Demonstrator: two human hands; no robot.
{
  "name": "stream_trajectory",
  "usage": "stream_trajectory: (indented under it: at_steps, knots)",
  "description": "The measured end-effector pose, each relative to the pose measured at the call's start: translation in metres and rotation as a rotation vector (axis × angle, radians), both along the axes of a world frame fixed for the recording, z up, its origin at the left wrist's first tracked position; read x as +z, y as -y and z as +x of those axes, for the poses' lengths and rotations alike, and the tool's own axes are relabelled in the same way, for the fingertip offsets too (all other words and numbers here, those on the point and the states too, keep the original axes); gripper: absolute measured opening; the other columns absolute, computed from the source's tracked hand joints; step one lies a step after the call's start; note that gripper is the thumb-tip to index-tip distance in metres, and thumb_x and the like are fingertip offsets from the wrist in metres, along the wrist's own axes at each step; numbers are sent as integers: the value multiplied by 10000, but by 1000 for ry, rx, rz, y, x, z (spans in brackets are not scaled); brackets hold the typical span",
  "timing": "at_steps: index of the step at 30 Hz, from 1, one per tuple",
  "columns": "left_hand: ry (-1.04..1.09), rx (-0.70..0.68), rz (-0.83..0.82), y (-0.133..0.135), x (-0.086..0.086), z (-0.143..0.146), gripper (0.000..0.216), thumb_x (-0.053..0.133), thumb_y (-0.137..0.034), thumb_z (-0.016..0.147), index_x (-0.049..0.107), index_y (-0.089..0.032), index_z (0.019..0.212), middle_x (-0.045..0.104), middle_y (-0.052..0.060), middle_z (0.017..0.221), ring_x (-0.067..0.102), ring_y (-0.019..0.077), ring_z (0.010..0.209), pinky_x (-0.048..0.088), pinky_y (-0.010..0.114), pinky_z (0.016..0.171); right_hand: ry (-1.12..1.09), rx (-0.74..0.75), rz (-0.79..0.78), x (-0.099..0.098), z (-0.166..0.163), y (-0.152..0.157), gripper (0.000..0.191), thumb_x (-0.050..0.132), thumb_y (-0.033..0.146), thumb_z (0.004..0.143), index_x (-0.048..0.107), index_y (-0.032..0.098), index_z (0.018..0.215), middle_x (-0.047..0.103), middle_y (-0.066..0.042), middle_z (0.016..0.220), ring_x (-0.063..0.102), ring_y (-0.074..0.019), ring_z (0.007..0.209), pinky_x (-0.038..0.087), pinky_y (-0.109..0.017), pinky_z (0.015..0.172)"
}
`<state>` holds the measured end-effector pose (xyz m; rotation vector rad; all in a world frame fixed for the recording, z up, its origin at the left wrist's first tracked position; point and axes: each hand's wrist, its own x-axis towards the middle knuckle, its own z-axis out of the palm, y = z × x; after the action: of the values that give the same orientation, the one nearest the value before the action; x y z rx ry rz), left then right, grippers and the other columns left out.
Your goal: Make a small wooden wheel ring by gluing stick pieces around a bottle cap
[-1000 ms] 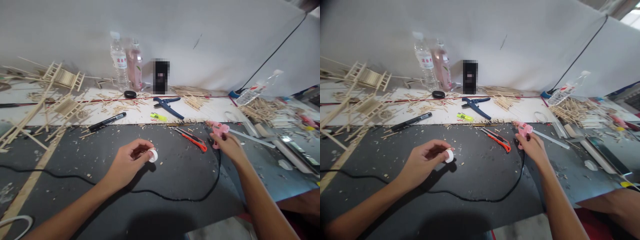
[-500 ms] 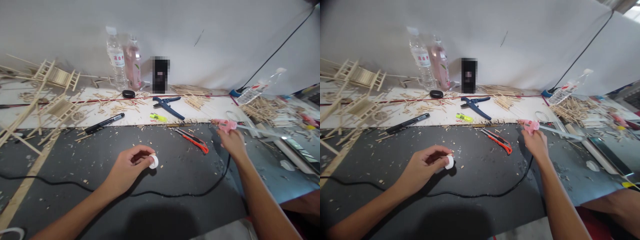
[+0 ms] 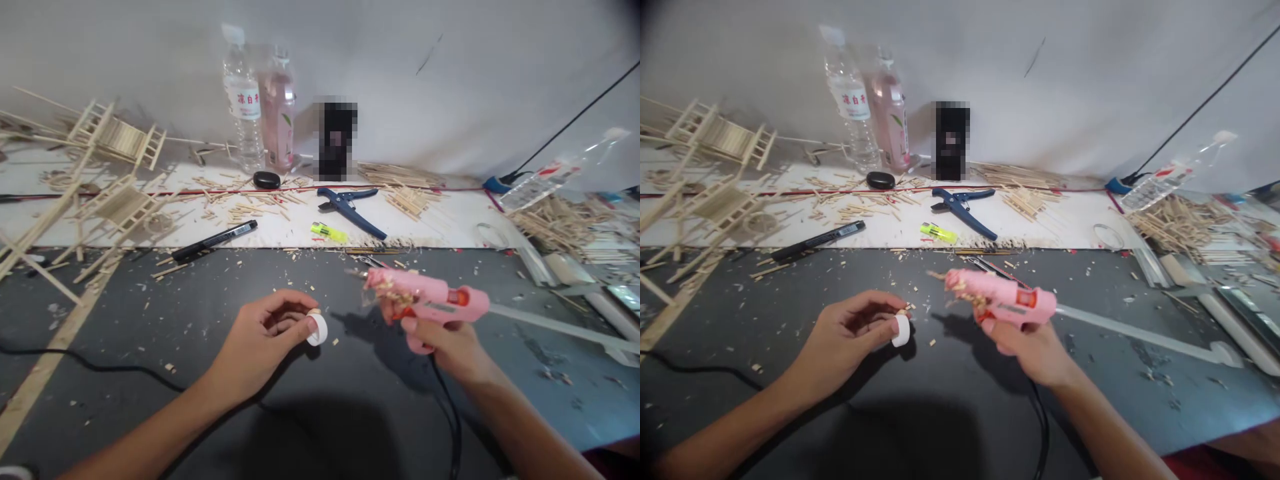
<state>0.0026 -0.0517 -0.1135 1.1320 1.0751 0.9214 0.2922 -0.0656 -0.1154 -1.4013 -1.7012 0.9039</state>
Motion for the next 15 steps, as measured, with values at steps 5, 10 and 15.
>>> stream_trajectory:
  at_steps: [5,10,15]
  knots:
    - [48,-19,-12,1,-6,-1,94,828,-288,848,783,-248,921,790,-6,758,767,136,710,613,178,671,-44,220,58,0,-28,2,218,655,381,907,749,223,791,575,11,515,455,-140,402,393,-236,359]
    - [127,-47,-46,3,-10,-2,78,800,-294,905,788,-292,982,800,-23,753,777,129,699,621,165,673,260,389,281,2,-16,0,312,575,223,895,802,293,1097,734,-28,707,700,-228,655,581,-290,577]
    - [117,-37,-61,2,-9,0,59,811,-295,894,796,-276,948,805,-9,776,782,142,693,629,170,657,419,283,414,-20,-5,8,290,615,310,906,775,266,1143,800,-61,882,718,-242,672,575,-310,569]
